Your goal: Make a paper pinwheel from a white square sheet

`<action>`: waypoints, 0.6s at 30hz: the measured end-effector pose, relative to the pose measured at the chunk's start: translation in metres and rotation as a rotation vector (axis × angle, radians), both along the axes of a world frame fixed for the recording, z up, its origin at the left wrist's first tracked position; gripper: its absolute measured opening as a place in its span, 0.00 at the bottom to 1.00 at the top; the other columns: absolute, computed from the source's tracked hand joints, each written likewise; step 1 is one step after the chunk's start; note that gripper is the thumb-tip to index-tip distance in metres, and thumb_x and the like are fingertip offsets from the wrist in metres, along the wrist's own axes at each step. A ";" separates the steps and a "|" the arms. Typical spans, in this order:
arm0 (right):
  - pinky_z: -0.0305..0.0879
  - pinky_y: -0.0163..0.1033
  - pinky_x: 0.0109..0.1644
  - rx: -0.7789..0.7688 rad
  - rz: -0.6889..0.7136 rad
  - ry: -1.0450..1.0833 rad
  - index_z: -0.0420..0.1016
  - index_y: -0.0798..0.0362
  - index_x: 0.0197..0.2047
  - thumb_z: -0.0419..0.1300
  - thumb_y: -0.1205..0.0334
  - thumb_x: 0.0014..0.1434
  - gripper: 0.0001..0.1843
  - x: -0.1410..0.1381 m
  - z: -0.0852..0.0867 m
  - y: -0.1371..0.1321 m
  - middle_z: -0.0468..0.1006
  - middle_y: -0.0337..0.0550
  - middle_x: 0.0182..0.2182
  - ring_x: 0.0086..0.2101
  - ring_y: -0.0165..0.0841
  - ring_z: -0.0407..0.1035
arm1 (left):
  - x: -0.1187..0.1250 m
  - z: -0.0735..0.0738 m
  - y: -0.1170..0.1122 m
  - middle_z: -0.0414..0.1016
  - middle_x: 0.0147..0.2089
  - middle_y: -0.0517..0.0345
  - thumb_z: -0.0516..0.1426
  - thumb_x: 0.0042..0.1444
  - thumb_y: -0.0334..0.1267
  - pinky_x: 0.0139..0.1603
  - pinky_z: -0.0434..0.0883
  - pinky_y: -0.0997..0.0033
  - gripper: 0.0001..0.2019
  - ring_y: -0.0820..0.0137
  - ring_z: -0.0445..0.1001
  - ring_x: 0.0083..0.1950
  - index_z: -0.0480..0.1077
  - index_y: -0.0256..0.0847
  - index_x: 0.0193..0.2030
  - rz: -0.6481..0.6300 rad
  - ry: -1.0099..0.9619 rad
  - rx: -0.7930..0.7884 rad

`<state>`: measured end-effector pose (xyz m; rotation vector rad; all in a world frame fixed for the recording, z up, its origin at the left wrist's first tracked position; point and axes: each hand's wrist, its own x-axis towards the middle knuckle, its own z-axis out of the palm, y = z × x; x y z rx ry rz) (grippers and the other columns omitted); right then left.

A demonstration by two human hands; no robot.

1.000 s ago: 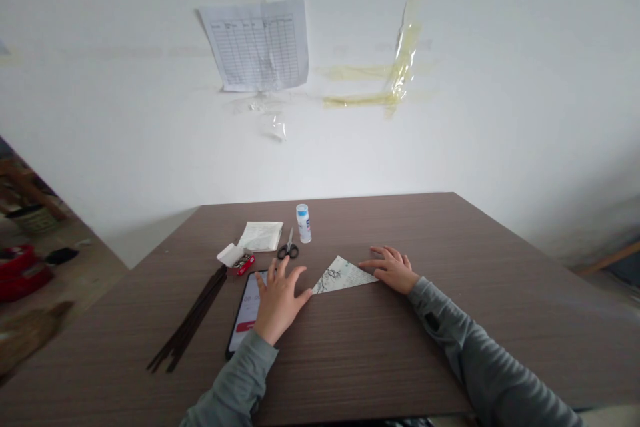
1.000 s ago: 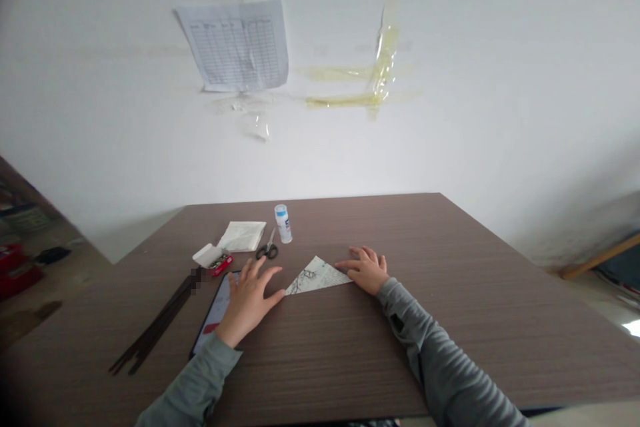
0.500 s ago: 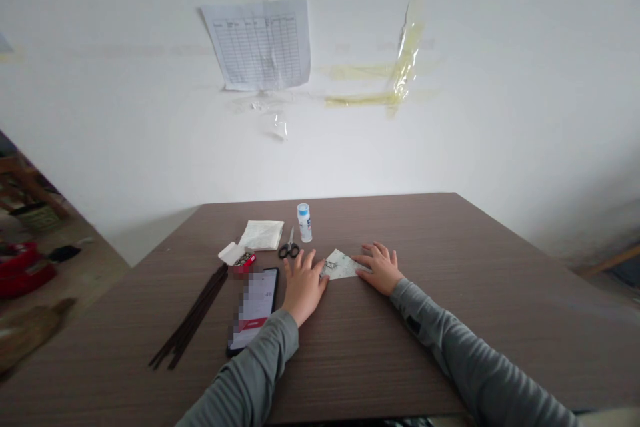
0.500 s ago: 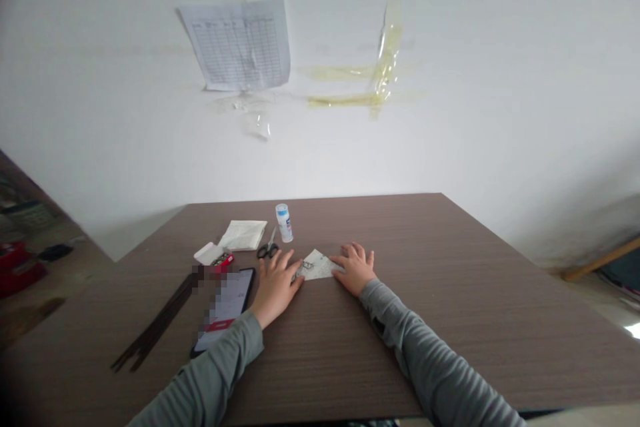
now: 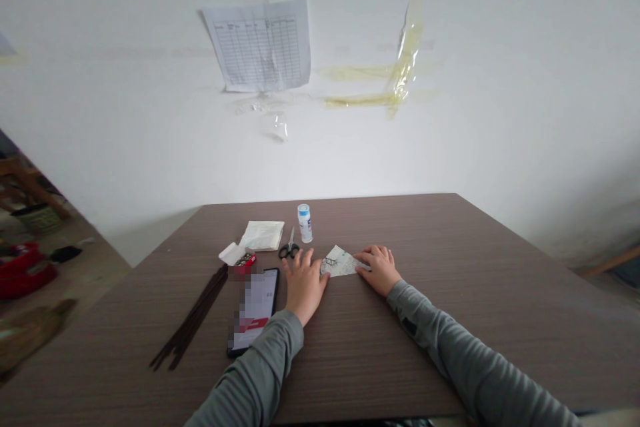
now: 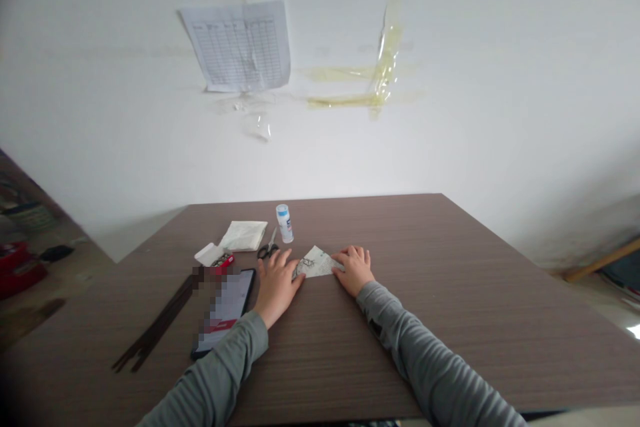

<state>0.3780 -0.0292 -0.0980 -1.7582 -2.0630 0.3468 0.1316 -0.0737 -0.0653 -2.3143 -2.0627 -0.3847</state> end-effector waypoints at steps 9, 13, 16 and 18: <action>0.60 0.77 0.92 -0.015 -0.005 0.021 0.98 0.35 0.70 0.73 0.64 0.77 0.24 -0.002 0.004 -0.003 0.94 0.50 0.63 0.74 0.60 0.80 | -0.002 -0.012 0.002 0.87 0.85 0.39 0.69 0.81 0.35 0.96 0.68 0.15 0.19 0.35 0.78 0.91 0.94 0.50 0.73 0.002 -0.061 0.071; 0.65 0.71 0.90 0.004 -0.017 0.041 0.98 0.37 0.65 0.74 0.64 0.73 0.22 -0.003 0.005 -0.003 0.95 0.47 0.58 0.69 0.56 0.83 | -0.003 -0.017 0.004 0.88 0.83 0.40 0.70 0.80 0.34 0.95 0.69 0.17 0.19 0.36 0.79 0.89 0.94 0.50 0.71 0.012 -0.096 0.087; 0.67 0.70 0.89 0.026 -0.019 0.075 0.98 0.38 0.62 0.74 0.66 0.70 0.21 -0.002 0.003 -0.001 0.95 0.46 0.57 0.67 0.55 0.84 | -0.004 -0.019 0.005 0.89 0.81 0.40 0.71 0.78 0.33 0.94 0.70 0.16 0.19 0.36 0.81 0.87 0.94 0.51 0.70 0.018 -0.132 0.094; 0.67 0.71 0.89 0.032 -0.019 0.096 0.97 0.39 0.60 0.74 0.66 0.70 0.20 -0.001 0.001 0.001 0.96 0.46 0.56 0.67 0.56 0.85 | -0.004 -0.020 0.006 0.90 0.81 0.40 0.72 0.77 0.32 0.94 0.70 0.16 0.19 0.36 0.81 0.86 0.94 0.51 0.70 0.024 -0.150 0.093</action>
